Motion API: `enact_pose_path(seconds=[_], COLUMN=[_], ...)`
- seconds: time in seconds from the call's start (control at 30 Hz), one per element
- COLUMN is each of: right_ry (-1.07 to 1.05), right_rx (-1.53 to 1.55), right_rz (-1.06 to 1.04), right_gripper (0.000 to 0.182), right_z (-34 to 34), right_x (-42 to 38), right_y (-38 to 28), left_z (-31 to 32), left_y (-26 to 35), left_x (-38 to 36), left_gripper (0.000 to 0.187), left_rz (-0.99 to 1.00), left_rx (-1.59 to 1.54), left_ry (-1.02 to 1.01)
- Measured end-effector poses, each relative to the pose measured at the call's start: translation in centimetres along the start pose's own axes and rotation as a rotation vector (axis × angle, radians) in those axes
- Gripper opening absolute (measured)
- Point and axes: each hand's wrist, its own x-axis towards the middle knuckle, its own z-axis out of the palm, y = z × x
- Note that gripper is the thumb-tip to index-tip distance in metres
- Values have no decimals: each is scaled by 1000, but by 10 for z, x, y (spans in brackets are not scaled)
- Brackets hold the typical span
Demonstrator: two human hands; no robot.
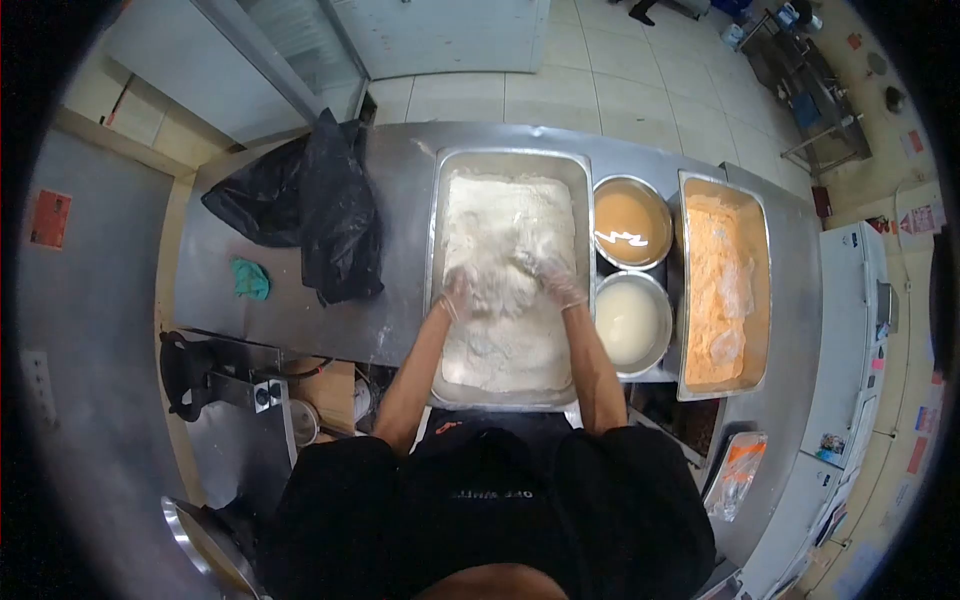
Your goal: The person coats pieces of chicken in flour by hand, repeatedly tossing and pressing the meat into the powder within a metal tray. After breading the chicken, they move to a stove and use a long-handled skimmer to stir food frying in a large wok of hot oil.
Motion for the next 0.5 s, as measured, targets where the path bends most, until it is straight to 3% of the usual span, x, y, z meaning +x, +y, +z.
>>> enact_pose_path(seconds=[0.07, 0.1, 0.17, 0.27, 0.3, 0.37, 0.43, 0.5], right_ry=[-100, -137, -185, -72, -20, 52, 78, 80], right_rx=[-19, -66, -195, -467, -490, -451, -318, -187], right_rz=[108, 152, 244, 335, 328, 285, 202, 132], right_gripper=[54, 54, 53, 53, 53, 53, 53, 52], right_z=[-10, -7, 15, 79, 92, 103, 90, 68], right_x=[-23, -38, -72, -113, -116, -113, -98, -83], right_y=[-48, -64, -78, -58, -46, -26, -16, -17], left_z=[10, 22, 50, 91, 100, 136, 87, 52], left_y=[4, 12, 42, 95, 105, 106, 82, 72], left_x=[-6, -12, -21, -12, -6, 22, 6, -24], left_gripper=[47, 49, 52, 58, 60, 67, 65, 62], left_rz=[-189, -250, -344, -427, -434, -378, -86, -22], left_rx=[-530, -645, -703, -664, -610, -169, 70, 242], left_ry=[42, 87, 231, 402, 366, -38, -226, -269])
